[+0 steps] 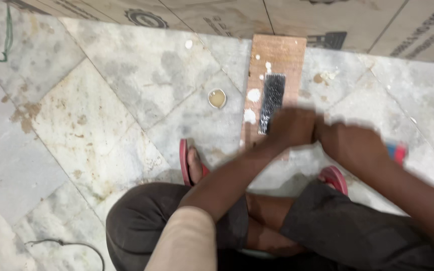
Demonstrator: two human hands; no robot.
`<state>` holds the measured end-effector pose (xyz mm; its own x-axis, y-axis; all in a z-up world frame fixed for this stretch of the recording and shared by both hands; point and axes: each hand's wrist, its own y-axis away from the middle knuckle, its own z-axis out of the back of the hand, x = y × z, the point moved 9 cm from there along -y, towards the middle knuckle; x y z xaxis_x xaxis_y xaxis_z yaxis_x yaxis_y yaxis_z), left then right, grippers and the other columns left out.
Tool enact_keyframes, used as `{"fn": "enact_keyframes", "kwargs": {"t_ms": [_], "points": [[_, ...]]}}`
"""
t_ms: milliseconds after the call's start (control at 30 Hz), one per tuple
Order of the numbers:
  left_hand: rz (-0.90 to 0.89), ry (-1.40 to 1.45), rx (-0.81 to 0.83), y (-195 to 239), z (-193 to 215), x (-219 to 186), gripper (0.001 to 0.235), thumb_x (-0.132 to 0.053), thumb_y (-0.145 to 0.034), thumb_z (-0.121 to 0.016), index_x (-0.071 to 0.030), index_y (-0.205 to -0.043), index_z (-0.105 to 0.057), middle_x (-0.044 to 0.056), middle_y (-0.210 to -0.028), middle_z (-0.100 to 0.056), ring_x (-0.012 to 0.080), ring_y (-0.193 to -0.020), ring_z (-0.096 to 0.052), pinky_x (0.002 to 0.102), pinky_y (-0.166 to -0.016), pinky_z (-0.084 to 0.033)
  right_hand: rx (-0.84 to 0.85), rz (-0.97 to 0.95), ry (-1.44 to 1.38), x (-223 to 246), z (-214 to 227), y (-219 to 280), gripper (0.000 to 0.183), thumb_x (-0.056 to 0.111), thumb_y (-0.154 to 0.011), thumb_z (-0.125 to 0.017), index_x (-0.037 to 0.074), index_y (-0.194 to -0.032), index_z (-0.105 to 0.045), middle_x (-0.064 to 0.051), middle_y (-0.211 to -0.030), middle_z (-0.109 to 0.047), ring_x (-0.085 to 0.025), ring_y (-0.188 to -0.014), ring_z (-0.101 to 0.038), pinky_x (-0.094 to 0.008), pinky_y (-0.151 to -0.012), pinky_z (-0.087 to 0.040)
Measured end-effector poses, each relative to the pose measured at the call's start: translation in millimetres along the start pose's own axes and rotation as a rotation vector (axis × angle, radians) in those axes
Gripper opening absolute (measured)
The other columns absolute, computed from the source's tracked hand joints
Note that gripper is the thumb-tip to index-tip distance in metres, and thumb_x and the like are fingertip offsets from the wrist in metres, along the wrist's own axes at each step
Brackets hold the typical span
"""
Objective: The person sits on the floor and uses a sharpening stone to sharpen a metal scraper tool. They repeatedly rub the tool against the stone, occasionally applying a liquid from a small container to the surface.
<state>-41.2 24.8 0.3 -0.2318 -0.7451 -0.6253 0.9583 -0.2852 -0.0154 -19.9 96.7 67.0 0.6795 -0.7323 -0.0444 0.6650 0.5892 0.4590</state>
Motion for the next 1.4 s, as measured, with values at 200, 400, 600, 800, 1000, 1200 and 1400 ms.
{"fn": "enact_keyframes", "kwargs": {"t_ms": [200,400,600,800,1000,1200,1400], "points": [[-0.078,0.021,-0.02,-21.2,-2.9,10.9,0.015,-0.035,-0.072,-0.073,-0.021,-0.08,-0.074,0.003,-0.084,-0.074,0.0282,-0.08,-0.073,0.047,-0.071,-0.057,0.016,-0.031,0.0,-22.2,1.1,-28.3,0.021,0.013,-0.093,-0.055,0.009,-0.111,-0.067,-0.014,-0.087,-0.073,-0.031,-0.071,-0.075,-0.044,-0.052,-0.061],[0.005,0.005,0.02,-16.1,10.4,6.0,0.015,-0.035,-0.073,-0.071,-0.022,-0.078,-0.074,0.005,-0.081,-0.073,0.0284,-0.076,-0.073,0.045,-0.067,-0.058,0.083,-0.026,-0.034,-10.4,10.1,-17.5,0.021,0.016,-0.094,-0.056,0.011,-0.111,-0.067,-0.013,-0.085,-0.073,-0.029,-0.07,-0.076,-0.044,-0.055,-0.061],[0.035,0.02,0.093,-10.0,-6.6,7.9,0.017,-0.037,-0.073,-0.072,-0.022,-0.081,-0.073,0.007,-0.077,-0.072,0.0306,-0.072,-0.072,0.048,-0.065,-0.057,0.005,0.023,0.103,-5.8,-2.9,-10.6,0.03,0.014,-0.091,-0.057,0.007,-0.118,-0.065,-0.012,-0.081,-0.071,-0.027,-0.066,-0.075,-0.04,-0.05,-0.061],[-0.058,-0.038,0.073,-40.6,13.7,6.7,0.016,-0.034,-0.07,-0.07,-0.02,-0.078,-0.072,0.002,-0.084,-0.074,0.025,-0.081,-0.074,0.043,-0.074,-0.059,0.037,-0.072,0.025,-22.0,3.1,-27.7,0.018,0.015,-0.096,-0.058,0.009,-0.11,-0.067,-0.013,-0.087,-0.074,-0.029,-0.071,-0.076,-0.043,-0.056,-0.061],[-0.033,0.028,0.19,13.5,-19.1,-10.0,0.024,-0.04,-0.08,-0.065,-0.018,-0.084,-0.073,0.009,-0.082,-0.074,0.0289,-0.074,-0.073,0.05,-0.065,-0.056,0.143,0.01,0.026,3.4,-21.2,9.3,0.026,0.022,-0.088,-0.061,0.01,-0.109,-0.066,-0.012,-0.091,-0.073,-0.028,-0.075,-0.077,-0.04,-0.061,-0.063],[-0.052,0.005,0.019,-66.4,12.7,16.1,0.019,-0.034,-0.082,-0.065,-0.018,-0.077,-0.073,0.007,-0.086,-0.076,0.03,-0.082,-0.074,0.047,-0.077,-0.059,-0.008,-0.072,0.016,-40.8,10.7,-42.4,0.017,0.012,-0.093,-0.059,0.01,-0.105,-0.07,-0.013,-0.096,-0.075,-0.03,-0.077,-0.076,-0.042,-0.058,-0.061],[-0.115,-0.03,0.078,9.2,-14.9,-17.7,0.022,-0.034,-0.068,-0.072,-0.019,-0.084,-0.074,0.004,-0.082,-0.074,0.0278,-0.081,-0.074,0.05,-0.071,-0.057,0.025,0.01,-0.008,3.2,-30.5,16.3,0.039,0.028,-0.08,-0.064,0.008,-0.113,-0.064,-0.013,-0.089,-0.073,-0.027,-0.071,-0.075,-0.039,-0.055,-0.061]]}}
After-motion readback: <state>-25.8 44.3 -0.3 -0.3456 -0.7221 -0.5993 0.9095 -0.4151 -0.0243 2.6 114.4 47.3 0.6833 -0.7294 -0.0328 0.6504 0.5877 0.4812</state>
